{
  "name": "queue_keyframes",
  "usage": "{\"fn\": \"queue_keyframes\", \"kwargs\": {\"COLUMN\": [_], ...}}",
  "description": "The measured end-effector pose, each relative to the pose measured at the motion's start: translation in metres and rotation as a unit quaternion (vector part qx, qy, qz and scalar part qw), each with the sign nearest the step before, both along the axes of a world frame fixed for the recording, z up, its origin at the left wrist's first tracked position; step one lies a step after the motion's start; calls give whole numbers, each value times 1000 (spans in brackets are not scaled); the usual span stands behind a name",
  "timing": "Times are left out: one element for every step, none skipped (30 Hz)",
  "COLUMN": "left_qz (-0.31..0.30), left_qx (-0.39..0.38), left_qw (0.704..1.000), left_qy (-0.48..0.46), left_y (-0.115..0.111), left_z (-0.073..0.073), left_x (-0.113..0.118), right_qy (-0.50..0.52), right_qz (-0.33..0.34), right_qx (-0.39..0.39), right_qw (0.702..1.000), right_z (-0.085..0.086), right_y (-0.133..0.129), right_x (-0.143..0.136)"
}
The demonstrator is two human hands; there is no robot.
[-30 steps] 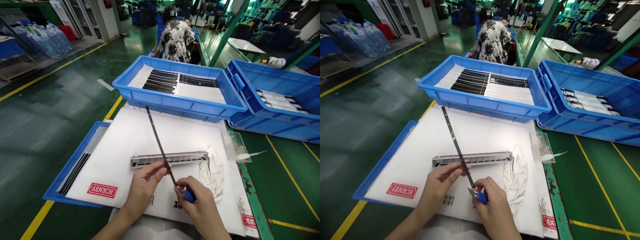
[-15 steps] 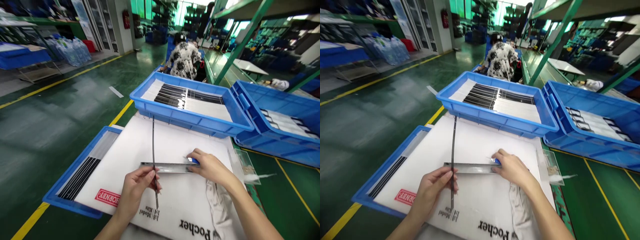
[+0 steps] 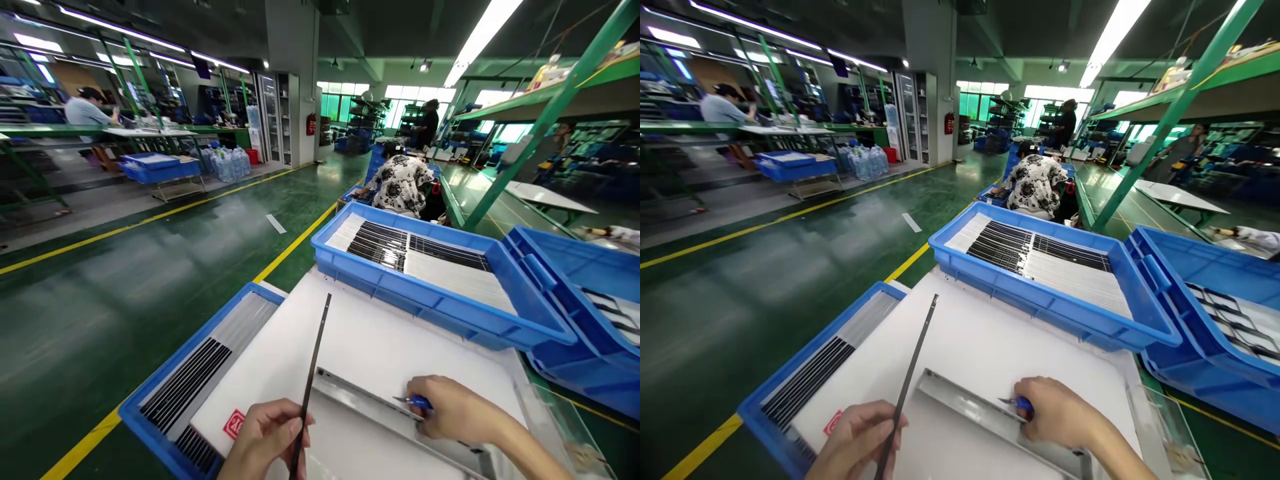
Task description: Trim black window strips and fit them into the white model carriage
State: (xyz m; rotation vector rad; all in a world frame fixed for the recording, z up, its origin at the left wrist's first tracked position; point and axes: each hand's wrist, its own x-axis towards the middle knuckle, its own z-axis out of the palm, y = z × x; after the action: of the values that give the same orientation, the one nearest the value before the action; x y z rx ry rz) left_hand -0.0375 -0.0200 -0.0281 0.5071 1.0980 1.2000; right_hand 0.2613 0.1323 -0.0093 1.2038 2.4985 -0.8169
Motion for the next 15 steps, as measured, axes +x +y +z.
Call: {"fn": "queue_keyframes", "kwargs": {"left_qz": [-2, -1, 0, 2, 4, 6, 7, 7, 7, 6, 1, -9, -22, -38, -55], "left_qx": [2, 4, 6, 8, 11, 14, 18, 22, 26, 30, 33, 35, 35, 34, 30], "left_qw": [1000, 1000, 1000, 1000, 1000, 1000, 1000, 1000, 1000, 999, 999, 999, 999, 998, 998], "left_qy": [1, 0, -1, -2, -1, 1, 5, 9, 14, 18, 21, 22, 22, 22, 20], "left_y": [1, 2, 4, 6, 7, 9, 11, 12, 14, 15, 17, 19, 21, 24, 26], "left_z": [1, 3, 5, 7, 9, 12, 15, 18, 20, 22, 23, 24, 24, 23, 23], "left_x": [-1, -1, -1, -1, -1, -1, -1, -1, -2, -2, -3, -4, -4, -5, -5], "right_qy": [1, 3, 4, 3, 0, -5, -10, -15, -19, -20, -18, -13, -4, 9, 26], "right_qz": [-6, -11, -13, -11, -6, 0, 6, 11, 16, 20, 23, 27, 30, 33, 34], "right_qx": [22, 41, 56, 68, 79, 93, 111, 131, 150, 165, 176, 180, 179, 173, 165], "right_qw": [1000, 999, 998, 998, 997, 996, 994, 991, 988, 986, 984, 983, 983, 984, 985], "right_z": [0, 1, 2, 2, 3, 3, 3, 2, 1, -1, -2, -3, -3, -2, -1], "right_y": [-7, -14, -20, -24, -26, -27, -26, -25, -24, -23, -23, -25, -27, -29, -32], "right_x": [0, 0, 0, 1, 2, 3, 3, 2, 1, -1, -2, -4, -4, -4, -1]}}
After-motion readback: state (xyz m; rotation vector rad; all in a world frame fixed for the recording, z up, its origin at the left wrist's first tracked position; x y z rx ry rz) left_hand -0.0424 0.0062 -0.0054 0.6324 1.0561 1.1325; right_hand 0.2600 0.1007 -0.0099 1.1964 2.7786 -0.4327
